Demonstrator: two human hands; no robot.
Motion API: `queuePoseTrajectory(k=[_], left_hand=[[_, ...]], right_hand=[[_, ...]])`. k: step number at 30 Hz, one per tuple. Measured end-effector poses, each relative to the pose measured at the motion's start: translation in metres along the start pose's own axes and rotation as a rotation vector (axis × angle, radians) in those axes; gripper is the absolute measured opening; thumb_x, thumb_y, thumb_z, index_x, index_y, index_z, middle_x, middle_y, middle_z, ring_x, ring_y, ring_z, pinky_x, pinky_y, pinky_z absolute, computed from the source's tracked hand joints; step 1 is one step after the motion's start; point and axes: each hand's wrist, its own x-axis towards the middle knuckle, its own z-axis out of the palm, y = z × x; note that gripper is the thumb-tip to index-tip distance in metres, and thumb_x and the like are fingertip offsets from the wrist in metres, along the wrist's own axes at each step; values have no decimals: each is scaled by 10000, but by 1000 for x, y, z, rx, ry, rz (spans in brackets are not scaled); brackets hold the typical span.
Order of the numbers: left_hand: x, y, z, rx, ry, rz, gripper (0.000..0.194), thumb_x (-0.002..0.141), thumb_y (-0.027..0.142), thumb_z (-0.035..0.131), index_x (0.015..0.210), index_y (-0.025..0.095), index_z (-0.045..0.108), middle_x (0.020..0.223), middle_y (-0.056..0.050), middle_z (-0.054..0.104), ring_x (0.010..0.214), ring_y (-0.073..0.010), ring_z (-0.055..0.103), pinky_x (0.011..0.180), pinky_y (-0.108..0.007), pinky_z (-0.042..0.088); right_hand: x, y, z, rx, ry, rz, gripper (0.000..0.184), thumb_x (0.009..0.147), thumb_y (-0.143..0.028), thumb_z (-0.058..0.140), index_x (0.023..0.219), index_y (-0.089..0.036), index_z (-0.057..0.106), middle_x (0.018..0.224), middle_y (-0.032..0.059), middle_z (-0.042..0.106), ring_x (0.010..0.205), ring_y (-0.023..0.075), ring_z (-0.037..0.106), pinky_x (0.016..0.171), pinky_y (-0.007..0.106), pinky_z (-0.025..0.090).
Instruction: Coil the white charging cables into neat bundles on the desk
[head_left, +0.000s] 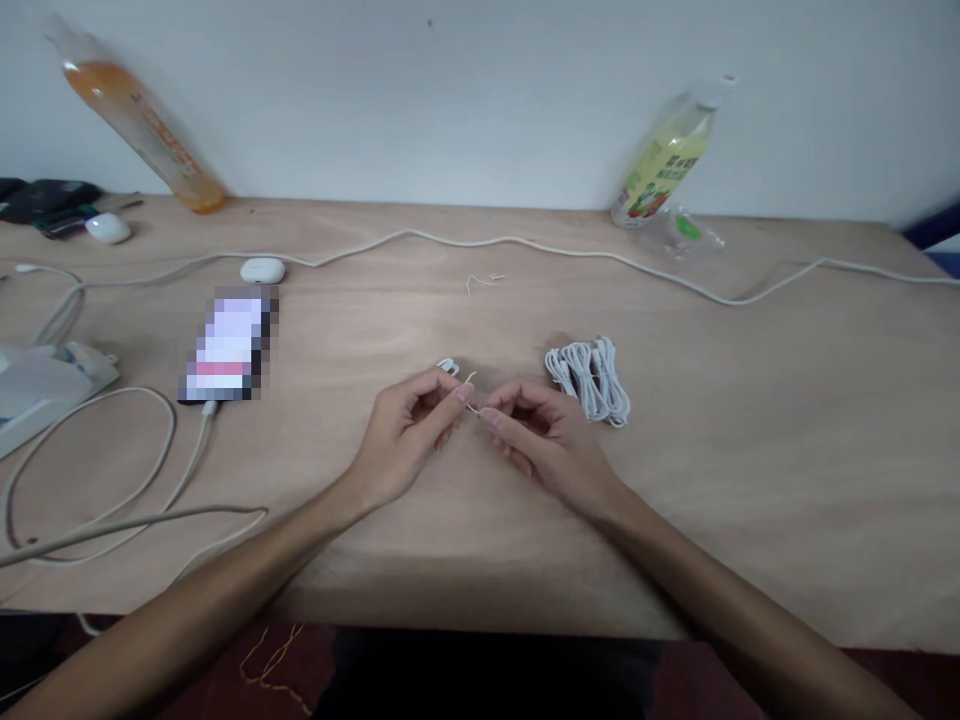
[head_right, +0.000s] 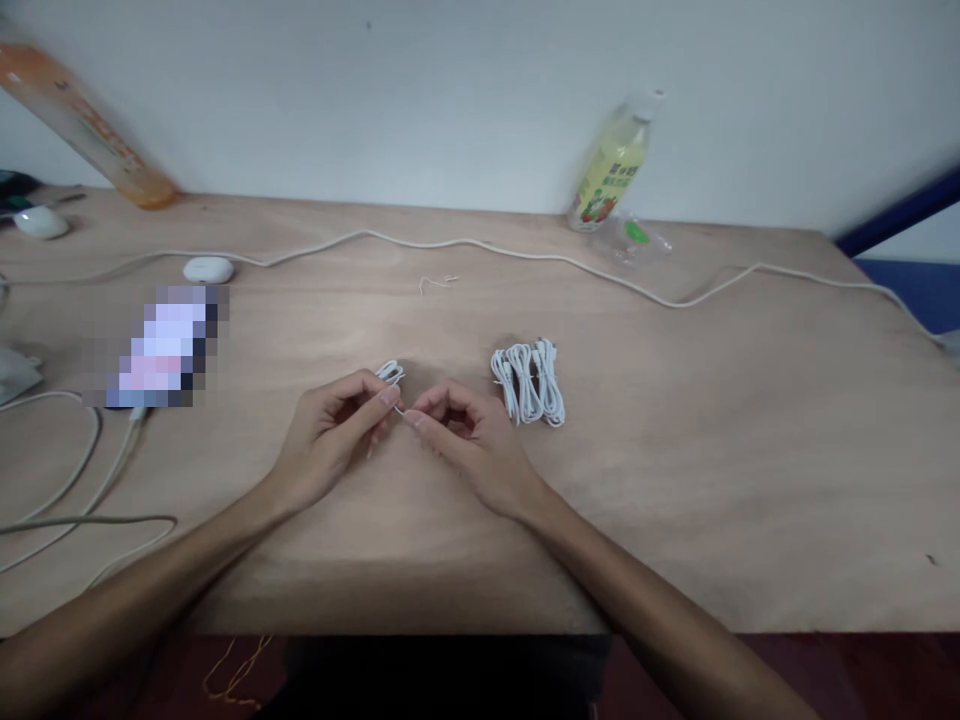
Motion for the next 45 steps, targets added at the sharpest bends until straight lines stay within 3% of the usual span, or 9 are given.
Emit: queuePoseTrajectory(k=[6, 17, 23, 25, 30, 34, 36, 40, 45], left_hand=[[1, 2, -1, 28, 17, 32, 253, 983, 431, 764, 843, 220, 747, 590, 52, 545, 500, -107, 435, 463, -261, 321], [2, 1, -4, -32, 12, 12, 189, 984, 377, 758, 916, 200, 760, 677, 19, 649, 545, -118, 553, 519, -257, 454], [4, -7, -13, 446, 359, 240, 121, 1018, 318, 699, 971, 210, 726, 825, -7, 714, 703, -152, 617, 652, -289, 499], [6, -10, -18, 645, 394, 314, 61, 1002, 270, 687, 998, 213, 706, 849, -5, 692, 722, -162, 608, 697, -308, 508], [9, -20, -25, 970, 293, 296, 234, 933, 408, 785, 973, 229, 639, 978, -72, 674, 934, -273, 626, 829, -409, 539], [10, -23, -28, 1038, 177, 326, 253, 993, 432, 710, 906, 243, 565, 963, -91, 646, 977, -313, 583, 904, -478, 525], [9, -23, -29, 1021, 124, 301, 268, 1043, 445, 641, 904, 245, 529, 958, -93, 640, 960, -309, 568, 898, -485, 515], [8, -22, -26, 899, 80, 240, 168, 1062, 327, 588, 953, 241, 492, 1004, -102, 663, 969, -292, 581, 899, -470, 505], [8, -15, -20, 543, 82, 111, 101, 1045, 307, 580, 1034, 241, 504, 976, -36, 690, 867, -214, 633, 806, -359, 496]], right_hand=[[1, 0, -3, -42, 43, 50, 366, 931, -563, 795, 875, -229, 656, 674, -45, 596, 516, 98, 470, 405, 231, 325], [3, -3, -7, -105, -9, 36, 265, 927, -426, 750, 823, -231, 603, 648, -56, 592, 475, 88, 469, 418, 226, 365], [-1, -5, -9, -343, 122, 54, 199, 959, -383, 678, 838, -238, 616, 526, -62, 595, 440, 118, 515, 474, 265, 384], [-4, -4, -8, -490, 191, 27, 158, 953, -341, 667, 837, -243, 623, 527, -53, 617, 460, 134, 544, 506, 282, 389], [-6, 2, -7, -710, 238, -42, 168, 985, -308, 634, 825, -258, 622, 516, -47, 614, 505, 172, 586, 588, 322, 400], [-3, 5, -6, -756, 239, -31, 122, 996, -298, 606, 883, -258, 632, 517, -51, 597, 505, 182, 572, 593, 329, 368], [-3, 5, -5, -747, 253, -20, 57, 990, -296, 603, 979, -256, 641, 523, -63, 591, 501, 182, 563, 587, 326, 348], [-3, 3, -5, -711, 268, 5, 154, 1003, -326, 574, 1117, -235, 624, 526, -73, 605, 474, 179, 549, 580, 328, 344], [-5, 4, -4, -641, 304, -40, 158, 994, -304, 573, 1123, -232, 627, 521, -86, 592, 467, 160, 538, 560, 315, 362]])
